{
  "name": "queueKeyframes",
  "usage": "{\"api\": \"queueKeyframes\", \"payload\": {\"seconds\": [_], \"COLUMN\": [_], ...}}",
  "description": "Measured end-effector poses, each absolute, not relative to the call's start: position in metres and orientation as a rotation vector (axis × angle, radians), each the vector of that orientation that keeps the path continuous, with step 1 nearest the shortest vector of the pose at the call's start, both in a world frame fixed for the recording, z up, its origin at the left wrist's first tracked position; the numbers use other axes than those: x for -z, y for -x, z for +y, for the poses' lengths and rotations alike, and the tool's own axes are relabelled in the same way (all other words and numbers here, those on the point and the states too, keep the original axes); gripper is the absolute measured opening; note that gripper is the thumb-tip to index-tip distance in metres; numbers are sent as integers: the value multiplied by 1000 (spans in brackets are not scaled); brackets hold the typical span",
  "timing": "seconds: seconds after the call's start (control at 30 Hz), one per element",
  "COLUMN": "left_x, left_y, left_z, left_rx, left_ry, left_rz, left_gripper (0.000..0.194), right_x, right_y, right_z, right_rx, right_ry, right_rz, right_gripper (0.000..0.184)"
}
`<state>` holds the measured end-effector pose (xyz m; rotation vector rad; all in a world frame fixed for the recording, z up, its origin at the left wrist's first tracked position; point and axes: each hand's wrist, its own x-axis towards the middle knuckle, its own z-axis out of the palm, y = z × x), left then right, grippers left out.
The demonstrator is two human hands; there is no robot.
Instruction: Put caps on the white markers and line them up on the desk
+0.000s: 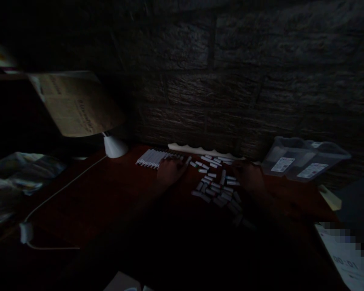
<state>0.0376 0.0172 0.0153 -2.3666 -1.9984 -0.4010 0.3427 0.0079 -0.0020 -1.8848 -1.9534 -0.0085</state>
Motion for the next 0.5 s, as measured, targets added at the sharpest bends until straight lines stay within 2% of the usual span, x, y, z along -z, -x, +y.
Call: {"api": "queueKeyframes", "payload": {"seconds": [0.13,0.33,0.5], "left_x": [-20,-32,-23], "left_y": [-38,-38,-38], "left_z": [15,9,12], "left_rx": [305,189,343], "left_ry": [2306,2235,2252], "left_rz": [-2059,-2121,-1970], "left_gripper": [26,20,22], "right_x": [14,20,23], "right_y": [-343,-343,-344], "right_z": [12,11,15], "right_rx": [-22,-108,-118], "right_ry": [1786,1785,1820], "right_rz": [-1911,-1790,-1737], "right_gripper": [26,27,29]}}
